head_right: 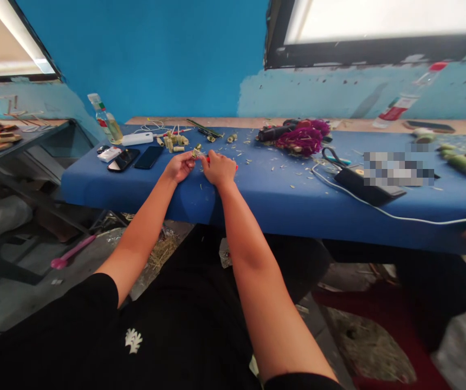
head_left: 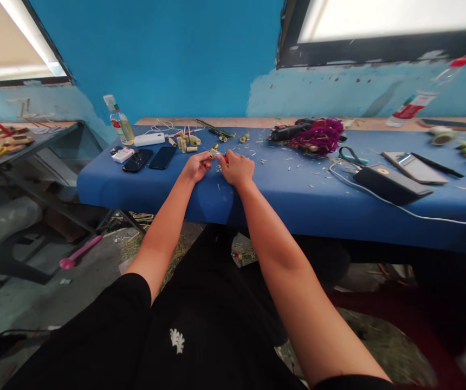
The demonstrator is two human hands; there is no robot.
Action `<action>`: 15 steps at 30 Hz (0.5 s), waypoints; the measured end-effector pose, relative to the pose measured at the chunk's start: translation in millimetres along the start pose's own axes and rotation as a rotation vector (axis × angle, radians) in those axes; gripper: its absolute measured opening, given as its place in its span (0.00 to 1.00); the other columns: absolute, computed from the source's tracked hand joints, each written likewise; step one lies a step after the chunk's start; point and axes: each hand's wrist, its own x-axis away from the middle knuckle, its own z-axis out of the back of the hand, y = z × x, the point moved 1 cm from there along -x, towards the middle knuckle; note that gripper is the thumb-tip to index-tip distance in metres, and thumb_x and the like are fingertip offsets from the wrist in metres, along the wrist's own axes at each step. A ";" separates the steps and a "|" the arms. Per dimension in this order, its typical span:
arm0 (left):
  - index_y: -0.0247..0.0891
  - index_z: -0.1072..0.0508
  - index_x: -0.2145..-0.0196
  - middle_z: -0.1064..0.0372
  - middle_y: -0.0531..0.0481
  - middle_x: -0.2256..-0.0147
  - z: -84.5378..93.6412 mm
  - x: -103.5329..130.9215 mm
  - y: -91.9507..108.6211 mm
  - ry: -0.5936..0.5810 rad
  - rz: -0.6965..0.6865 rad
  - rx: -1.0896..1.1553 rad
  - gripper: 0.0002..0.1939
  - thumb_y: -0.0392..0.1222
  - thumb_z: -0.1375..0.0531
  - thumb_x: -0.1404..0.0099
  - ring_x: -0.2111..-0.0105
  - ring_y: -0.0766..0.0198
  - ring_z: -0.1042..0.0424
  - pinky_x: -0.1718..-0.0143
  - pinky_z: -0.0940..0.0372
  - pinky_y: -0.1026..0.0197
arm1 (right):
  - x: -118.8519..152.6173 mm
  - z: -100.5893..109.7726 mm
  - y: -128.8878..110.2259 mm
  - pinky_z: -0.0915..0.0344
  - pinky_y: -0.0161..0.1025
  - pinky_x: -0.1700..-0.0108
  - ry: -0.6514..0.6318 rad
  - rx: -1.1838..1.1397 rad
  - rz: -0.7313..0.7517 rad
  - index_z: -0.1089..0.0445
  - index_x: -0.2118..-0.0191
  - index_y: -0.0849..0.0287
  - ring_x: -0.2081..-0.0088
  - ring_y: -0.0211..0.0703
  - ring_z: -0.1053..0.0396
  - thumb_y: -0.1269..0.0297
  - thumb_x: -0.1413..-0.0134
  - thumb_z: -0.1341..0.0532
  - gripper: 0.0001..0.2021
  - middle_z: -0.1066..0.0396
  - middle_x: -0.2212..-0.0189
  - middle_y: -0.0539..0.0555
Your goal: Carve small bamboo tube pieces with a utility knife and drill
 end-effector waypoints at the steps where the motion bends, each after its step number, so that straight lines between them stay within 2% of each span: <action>1: 0.32 0.22 0.67 0.27 0.49 0.73 -0.1 -0.3 0.4 0.003 0.006 0.004 0.13 0.26 0.42 0.25 0.77 0.73 0.39 0.73 0.41 0.69 | 0.3 -0.2 -0.8 0.39 0.43 0.54 0.007 -0.001 0.000 0.24 0.42 0.56 0.50 0.59 0.21 0.43 0.17 0.55 0.29 0.17 0.47 0.64; 5: 0.32 0.23 0.68 0.27 0.49 0.74 -1.0 1.0 2.0 0.013 0.032 0.018 0.14 0.25 0.42 0.24 0.78 0.74 0.39 0.74 0.41 0.70 | -3.3 -1.2 0.8 0.37 0.44 0.53 0.024 -0.037 -0.022 0.23 0.42 0.57 0.49 0.61 0.20 0.44 0.18 0.53 0.27 0.17 0.46 0.65; 10: 0.31 0.22 0.66 0.25 0.46 0.71 -0.1 3.1 3.2 0.036 0.053 0.031 0.12 0.23 0.41 0.27 0.76 0.74 0.35 0.72 0.39 0.71 | -11.5 0.1 11.1 0.35 0.45 0.53 0.003 -0.101 -0.278 0.24 0.41 0.58 0.49 0.63 0.20 0.45 0.17 0.56 0.29 0.17 0.48 0.68; 12: 0.31 0.22 0.66 0.24 0.45 0.71 0.4 2.5 3.0 0.046 0.057 0.045 0.12 0.24 0.41 0.27 0.76 0.73 0.35 0.70 0.36 0.69 | -10.7 0.3 11.2 0.36 0.45 0.53 0.010 -0.096 -0.226 0.23 0.42 0.58 0.49 0.62 0.20 0.45 0.17 0.56 0.29 0.17 0.49 0.67; 15: 0.31 0.22 0.67 0.26 0.46 0.72 0.3 1.0 1.8 0.049 0.068 0.070 0.15 0.26 0.45 0.24 0.77 0.72 0.37 0.69 0.35 0.68 | -5.6 -0.7 7.5 0.39 0.43 0.55 -0.005 -0.061 -0.027 0.22 0.44 0.57 0.51 0.58 0.20 0.45 0.18 0.55 0.28 0.16 0.50 0.64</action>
